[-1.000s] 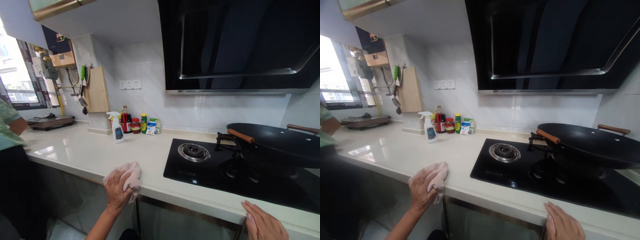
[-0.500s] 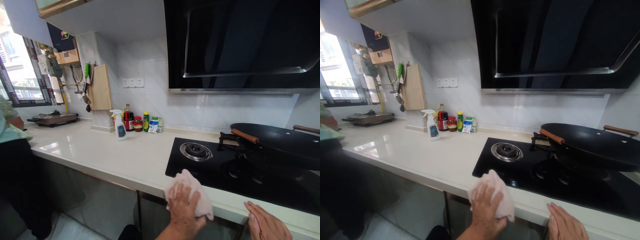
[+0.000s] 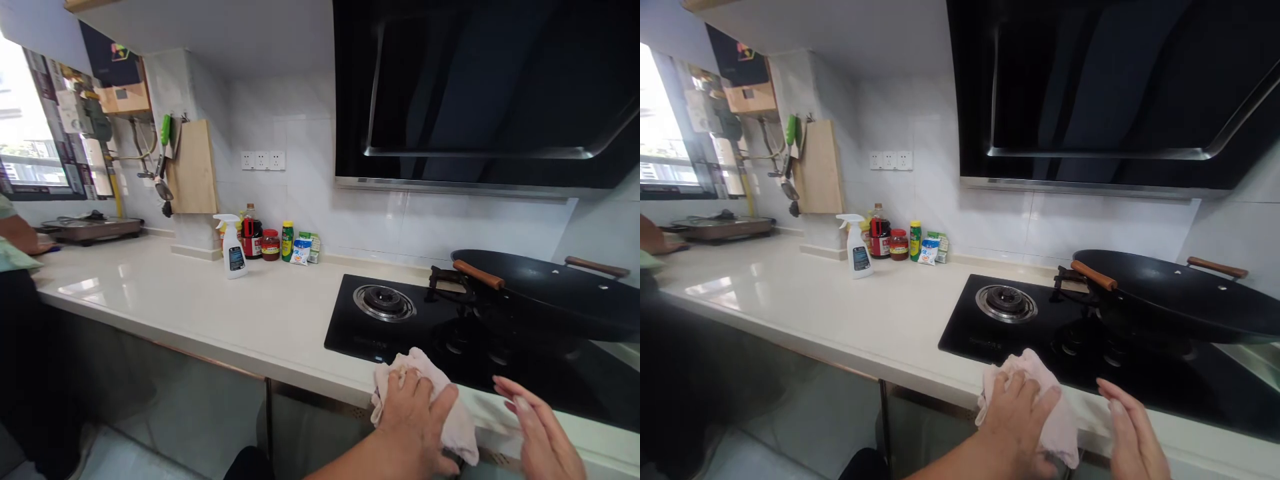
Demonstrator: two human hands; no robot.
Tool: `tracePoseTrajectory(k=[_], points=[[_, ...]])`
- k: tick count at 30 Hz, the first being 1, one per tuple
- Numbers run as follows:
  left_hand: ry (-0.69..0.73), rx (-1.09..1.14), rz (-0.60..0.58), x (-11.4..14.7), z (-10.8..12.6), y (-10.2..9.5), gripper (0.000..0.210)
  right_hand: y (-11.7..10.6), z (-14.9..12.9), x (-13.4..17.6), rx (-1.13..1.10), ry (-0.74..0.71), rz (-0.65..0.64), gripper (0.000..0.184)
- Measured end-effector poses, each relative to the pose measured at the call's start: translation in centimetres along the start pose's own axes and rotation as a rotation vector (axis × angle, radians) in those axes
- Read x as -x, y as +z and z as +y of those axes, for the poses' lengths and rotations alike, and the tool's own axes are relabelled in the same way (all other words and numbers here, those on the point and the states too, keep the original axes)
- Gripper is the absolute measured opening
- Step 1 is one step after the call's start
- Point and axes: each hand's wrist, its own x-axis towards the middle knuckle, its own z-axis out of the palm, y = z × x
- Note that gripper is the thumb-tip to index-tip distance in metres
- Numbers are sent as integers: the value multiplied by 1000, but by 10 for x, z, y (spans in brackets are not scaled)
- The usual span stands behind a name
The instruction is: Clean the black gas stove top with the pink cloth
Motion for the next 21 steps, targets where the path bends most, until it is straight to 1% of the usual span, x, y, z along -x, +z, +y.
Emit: tracePoseTrajectory(k=[1,2,4,6,7,9,10,12,14,15,16,18,21], points=[[-25,54,10,1,-1,-5,111,8,-15,0,-39,-21,-35,48],[-54,120,26,1,-2,-11,108,18,-29,2,-56,-70,-90,47],[-111,268,56,4,-7,-30,92,43,-51,10,-45,-196,-239,46],[-125,407,60,11,-16,-52,75,68,-61,21,42,-324,-331,43],[-113,466,52,15,-22,-63,65,78,-61,27,103,-391,-342,42],[-91,523,69,27,-39,-79,47,91,-55,35,232,-531,-301,41],[-104,504,109,34,-50,-85,41,94,-50,38,290,-585,-265,41],[-199,365,240,47,-75,-91,35,95,-44,42,395,-645,-193,43],[-328,179,356,57,-100,-92,31,94,-46,44,485,-652,-153,46],[-387,108,382,62,-111,-92,30,95,-50,46,514,-652,-150,48],[-442,60,389,65,-120,-92,29,97,-58,49,528,-657,-159,49],[-528,18,364,67,-130,-92,26,107,-77,55,515,-684,-224,52],[-606,59,307,63,-135,-97,22,134,-111,66,426,-761,-343,60]])
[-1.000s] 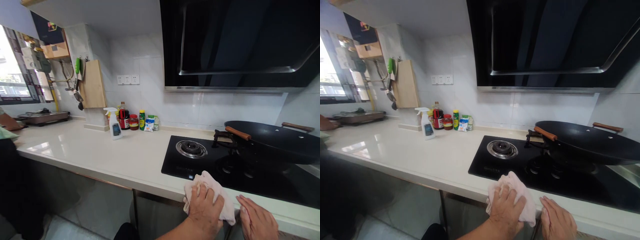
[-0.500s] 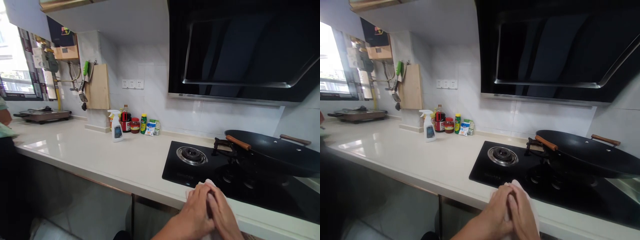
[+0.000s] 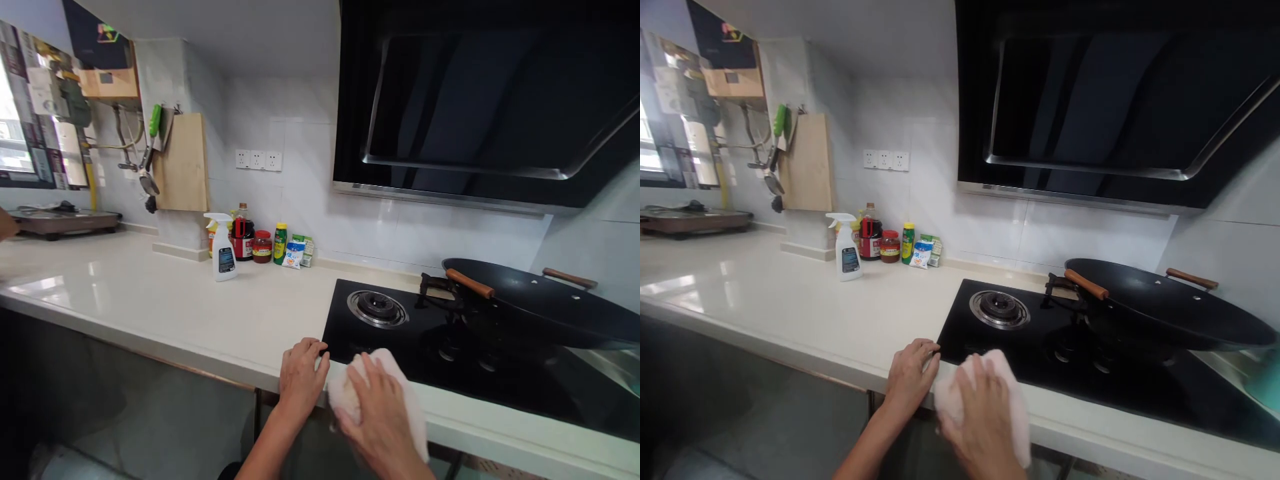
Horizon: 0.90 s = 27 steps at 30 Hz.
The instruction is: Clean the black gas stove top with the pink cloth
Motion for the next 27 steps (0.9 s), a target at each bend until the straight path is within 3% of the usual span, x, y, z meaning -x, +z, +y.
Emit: tracePoseTrajectory(k=[4,9,13,17,19,23,25,27], points=[[-29,90,-39,-16,-1,-8,22,13,-32,-25,-103,-56,27,67],[-43,-53,-35,-28,-15,-7,20,12,-32,-17,-157,-77,79,63],[1,-156,-119,-24,-17,-2,20,6,-2,10,-109,-115,121,64],[20,-216,-156,-22,-13,-3,21,-10,71,51,-20,-80,89,62],[29,-231,-155,-22,-11,-3,21,-25,118,76,27,32,59,60],[37,-249,-154,-23,-9,-2,22,-63,200,113,-24,462,12,55],[39,-250,-147,-22,-9,-1,22,-81,219,114,-91,724,21,61],[44,-248,-130,-22,-9,0,22,-93,220,102,-145,965,24,65]])
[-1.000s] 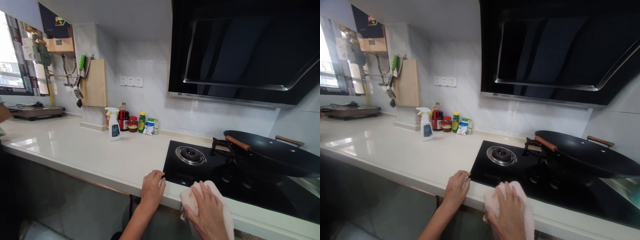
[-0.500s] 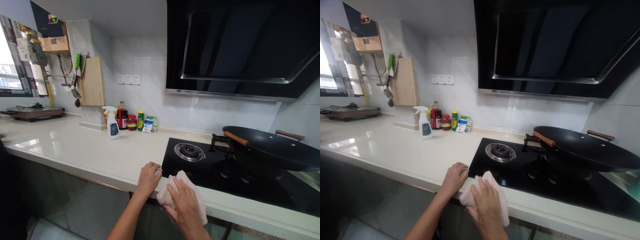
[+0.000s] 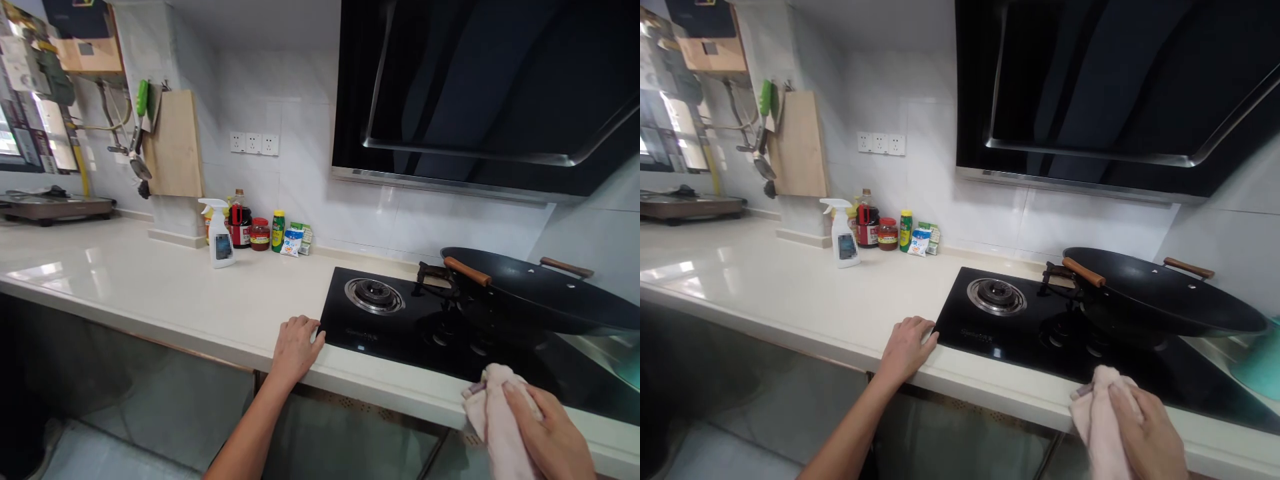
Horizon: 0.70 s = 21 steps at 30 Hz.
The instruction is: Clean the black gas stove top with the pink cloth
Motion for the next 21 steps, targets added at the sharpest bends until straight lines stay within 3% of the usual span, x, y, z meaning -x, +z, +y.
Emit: tracePoseTrajectory(k=[2,7,11,17,21], points=[[7,7,15,1,-1,1,21,2,-23,-4,-33,98,19,65],[24,12,14,2,-3,1,19,43,-83,-18,-69,-109,121,67],[30,13,22,2,-4,0,20,62,-94,-27,79,-194,-140,63],[17,21,10,0,-3,0,20,48,-92,4,92,-424,-398,66],[26,-2,3,-1,-2,0,22,58,-141,29,-45,-577,-536,50]])
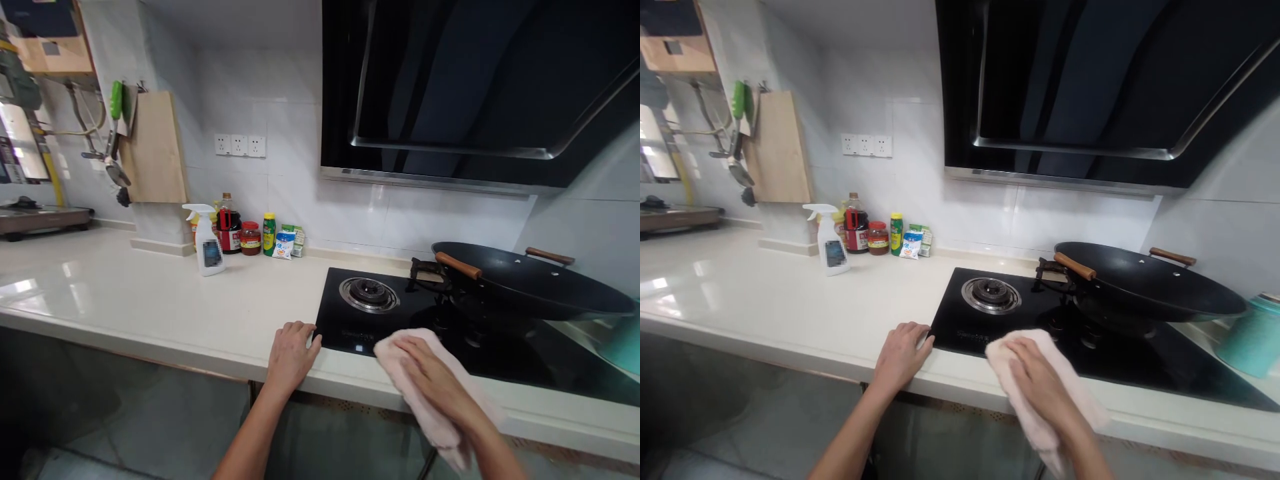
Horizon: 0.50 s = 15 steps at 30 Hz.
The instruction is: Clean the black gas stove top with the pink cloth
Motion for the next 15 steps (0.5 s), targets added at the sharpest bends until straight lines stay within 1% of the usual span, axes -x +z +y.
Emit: tracePoseTrajectory(k=[3,5,7,8,9,11,13,15], points=[[7,-18,-11,0,-1,-1,22,29,-50,-35,7,-101,-11,43],[13,-29,-26,0,-2,-2,21,49,-79,-60,20,-192,-56,41],[16,-40,-44,0,-3,-3,23,63,-96,-82,30,-274,-113,39],[15,-46,-51,-1,-4,-4,24,67,-100,-90,36,-299,-133,38],[15,-49,-54,-1,-4,-4,25,69,-100,-97,42,-311,-143,37],[19,-41,-53,-1,-4,-5,24,65,-89,-106,50,-298,-137,35],[23,-13,-45,-1,-5,-5,22,53,-66,-108,56,-251,-106,37],[22,19,-36,-1,-5,-4,21,37,-36,-103,69,-172,-63,42]])
